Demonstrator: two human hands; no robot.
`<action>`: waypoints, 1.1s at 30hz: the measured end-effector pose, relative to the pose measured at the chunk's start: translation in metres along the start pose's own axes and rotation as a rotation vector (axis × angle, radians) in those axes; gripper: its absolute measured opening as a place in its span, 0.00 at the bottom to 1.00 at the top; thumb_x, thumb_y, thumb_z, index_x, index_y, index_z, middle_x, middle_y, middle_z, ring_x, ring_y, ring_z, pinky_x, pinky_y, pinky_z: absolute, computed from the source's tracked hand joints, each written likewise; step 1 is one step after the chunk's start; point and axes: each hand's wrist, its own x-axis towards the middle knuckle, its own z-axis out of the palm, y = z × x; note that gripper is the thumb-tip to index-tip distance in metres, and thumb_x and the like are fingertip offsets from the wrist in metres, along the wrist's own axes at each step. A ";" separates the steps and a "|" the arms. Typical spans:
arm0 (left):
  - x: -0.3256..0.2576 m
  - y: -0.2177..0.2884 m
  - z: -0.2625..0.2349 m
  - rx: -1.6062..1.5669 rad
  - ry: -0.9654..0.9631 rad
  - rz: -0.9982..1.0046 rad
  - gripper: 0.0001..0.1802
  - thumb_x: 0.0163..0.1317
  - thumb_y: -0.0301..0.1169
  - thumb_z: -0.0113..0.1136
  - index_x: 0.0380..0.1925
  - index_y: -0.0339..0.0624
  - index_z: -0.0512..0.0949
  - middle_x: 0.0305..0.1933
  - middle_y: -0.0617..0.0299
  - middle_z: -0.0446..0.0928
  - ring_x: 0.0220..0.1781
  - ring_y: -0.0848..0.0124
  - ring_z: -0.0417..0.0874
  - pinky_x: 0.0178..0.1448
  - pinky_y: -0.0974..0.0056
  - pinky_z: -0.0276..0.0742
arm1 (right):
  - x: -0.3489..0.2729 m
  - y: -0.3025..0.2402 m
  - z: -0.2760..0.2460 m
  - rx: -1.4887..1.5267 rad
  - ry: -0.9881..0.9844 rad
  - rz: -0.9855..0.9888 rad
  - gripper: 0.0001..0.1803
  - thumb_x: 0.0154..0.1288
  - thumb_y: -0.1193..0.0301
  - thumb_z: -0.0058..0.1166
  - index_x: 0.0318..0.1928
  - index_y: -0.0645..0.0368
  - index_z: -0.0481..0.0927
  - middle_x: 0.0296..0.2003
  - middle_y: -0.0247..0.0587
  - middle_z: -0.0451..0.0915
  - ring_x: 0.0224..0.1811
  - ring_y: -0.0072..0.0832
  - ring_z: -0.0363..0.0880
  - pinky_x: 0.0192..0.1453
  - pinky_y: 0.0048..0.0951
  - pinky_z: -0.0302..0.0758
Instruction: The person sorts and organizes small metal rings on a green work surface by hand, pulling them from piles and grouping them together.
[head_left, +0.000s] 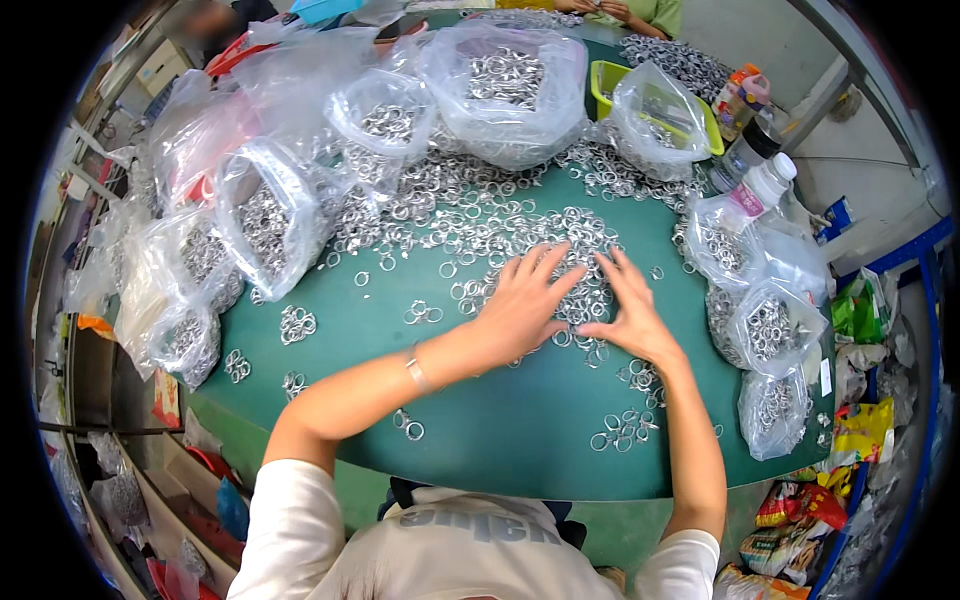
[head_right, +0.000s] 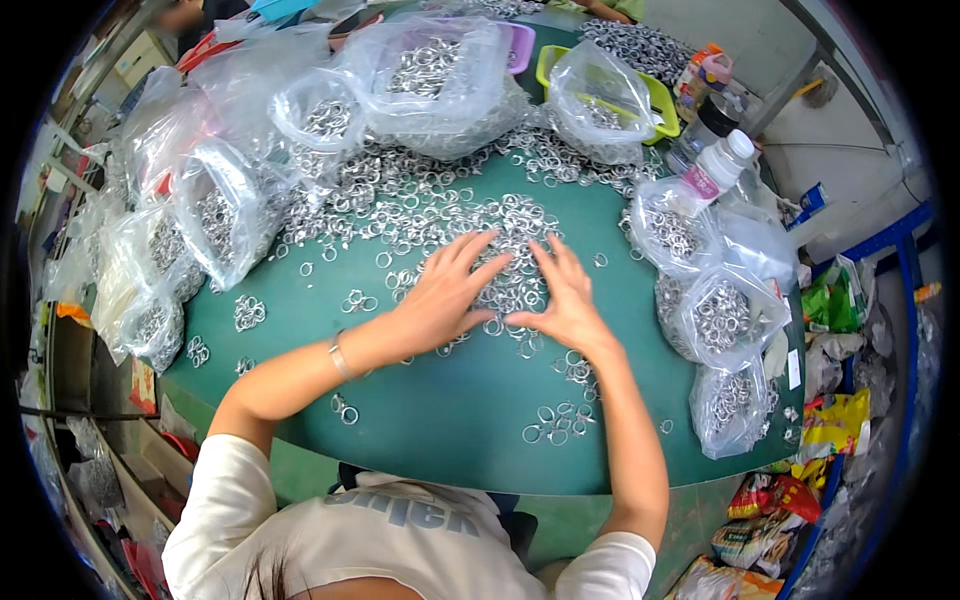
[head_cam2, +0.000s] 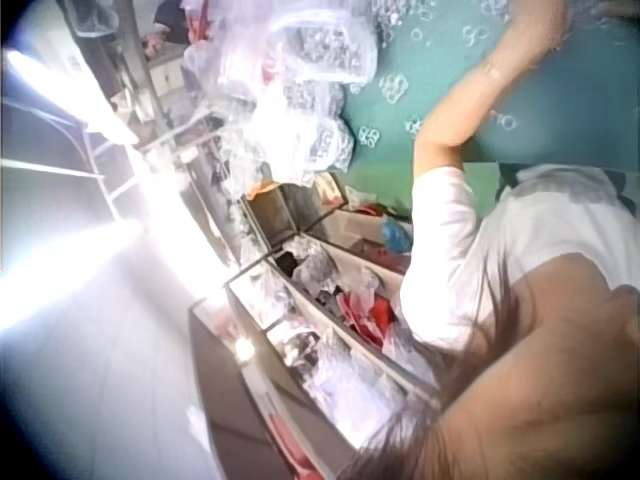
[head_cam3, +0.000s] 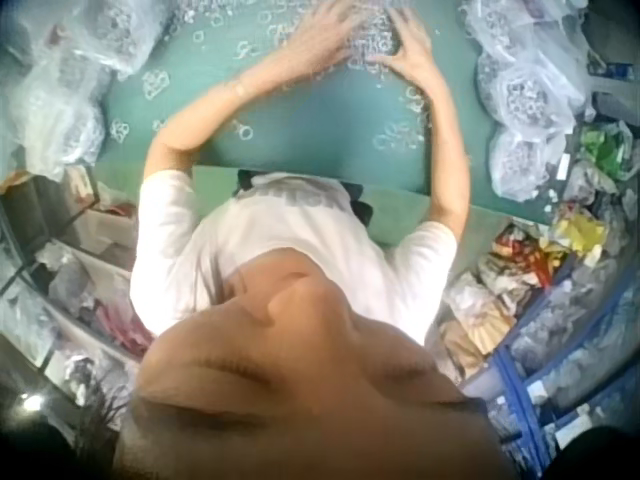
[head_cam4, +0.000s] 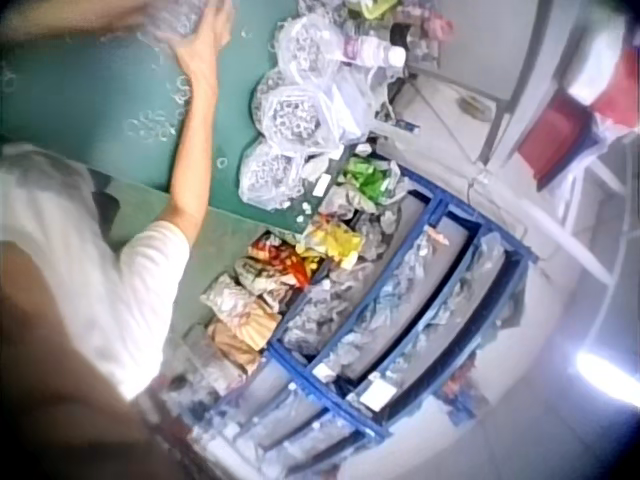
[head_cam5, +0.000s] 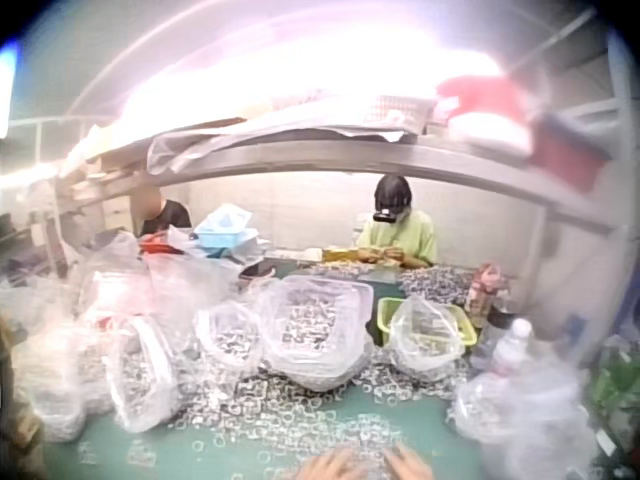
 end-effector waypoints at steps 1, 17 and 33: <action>0.012 -0.006 0.015 0.008 -0.024 -0.005 0.36 0.51 0.32 0.68 0.61 0.46 0.66 0.69 0.47 0.56 0.69 0.46 0.57 0.66 0.45 0.60 | 0.003 -0.002 0.006 -0.019 -0.029 -0.028 0.59 0.38 0.54 0.74 0.69 0.55 0.55 0.69 0.52 0.54 0.72 0.50 0.48 0.72 0.45 0.50; 0.021 -0.070 0.007 -0.280 0.240 -0.145 0.11 0.54 0.15 0.52 0.38 0.35 0.75 0.47 0.51 0.73 0.49 0.53 0.76 0.52 0.56 0.71 | -0.025 0.017 -0.030 1.348 0.253 0.493 0.12 0.68 0.70 0.52 0.46 0.65 0.74 0.32 0.37 0.77 0.28 0.20 0.74 0.29 0.19 0.70; 0.014 -0.031 0.026 0.052 -0.013 0.168 0.10 0.55 0.24 0.59 0.39 0.41 0.76 0.42 0.59 0.73 0.51 0.61 0.72 0.64 0.49 0.58 | -0.034 0.025 -0.041 0.360 0.241 0.281 0.16 0.56 0.83 0.56 0.48 0.62 0.79 0.41 0.40 0.79 0.29 0.19 0.76 0.32 0.23 0.72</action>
